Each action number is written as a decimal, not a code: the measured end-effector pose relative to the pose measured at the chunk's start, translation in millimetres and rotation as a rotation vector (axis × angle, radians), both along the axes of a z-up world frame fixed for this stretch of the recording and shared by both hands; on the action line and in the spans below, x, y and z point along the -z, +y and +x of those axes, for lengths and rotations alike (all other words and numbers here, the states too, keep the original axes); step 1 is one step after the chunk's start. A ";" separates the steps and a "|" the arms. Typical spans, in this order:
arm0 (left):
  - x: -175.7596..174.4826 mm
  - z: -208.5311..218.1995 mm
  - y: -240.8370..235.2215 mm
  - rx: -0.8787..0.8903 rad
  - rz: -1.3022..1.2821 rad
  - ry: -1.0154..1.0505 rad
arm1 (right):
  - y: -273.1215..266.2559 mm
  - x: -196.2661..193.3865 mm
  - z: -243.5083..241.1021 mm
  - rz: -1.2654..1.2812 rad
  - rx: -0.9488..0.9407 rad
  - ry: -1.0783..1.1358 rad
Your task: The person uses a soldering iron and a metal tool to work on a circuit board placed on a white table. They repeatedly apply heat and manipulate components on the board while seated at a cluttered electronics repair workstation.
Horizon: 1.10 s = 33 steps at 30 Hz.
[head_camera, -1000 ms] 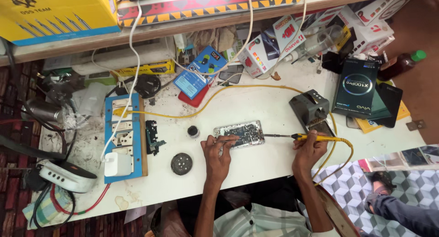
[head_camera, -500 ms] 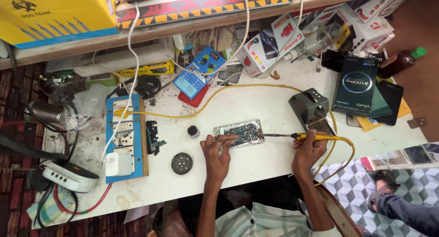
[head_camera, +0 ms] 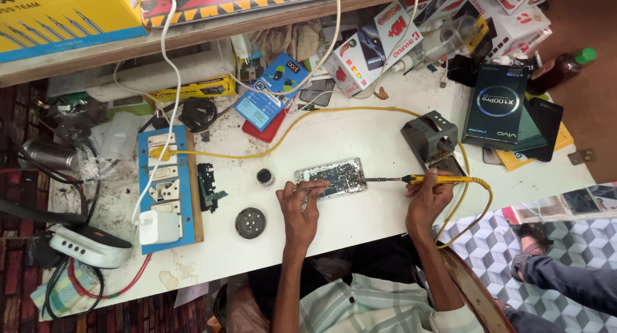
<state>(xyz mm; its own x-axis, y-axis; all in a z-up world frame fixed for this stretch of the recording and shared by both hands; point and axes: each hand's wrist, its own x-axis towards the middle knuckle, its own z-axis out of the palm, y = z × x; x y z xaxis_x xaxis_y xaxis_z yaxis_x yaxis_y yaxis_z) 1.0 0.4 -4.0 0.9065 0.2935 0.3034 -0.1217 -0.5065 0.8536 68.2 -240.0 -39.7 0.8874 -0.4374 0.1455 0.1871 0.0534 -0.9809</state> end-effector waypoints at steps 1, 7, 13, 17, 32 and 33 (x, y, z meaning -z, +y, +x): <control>-0.1 0.2 -0.1 -0.001 0.003 -0.009 | -0.2 -0.1 -0.2 0.000 0.016 -0.002; -2.3 -2.0 0.1 -0.003 -0.008 -0.003 | -0.8 3.2 -0.5 0.043 0.036 -0.016; -5.6 -5.1 -0.5 -0.008 -0.003 -0.016 | -3.6 8.2 -4.1 0.055 0.072 0.014; -7.0 -4.4 -0.2 -0.012 -0.005 -0.006 | -3.7 9.7 -2.4 0.076 0.109 0.020; -5.3 0.2 1.2 0.024 -0.002 0.018 | -4.2 8.3 -0.4 0.093 0.025 -0.036; -5.3 0.8 1.4 0.030 -0.004 0.015 | -4.5 8.5 -0.6 0.089 0.022 -0.036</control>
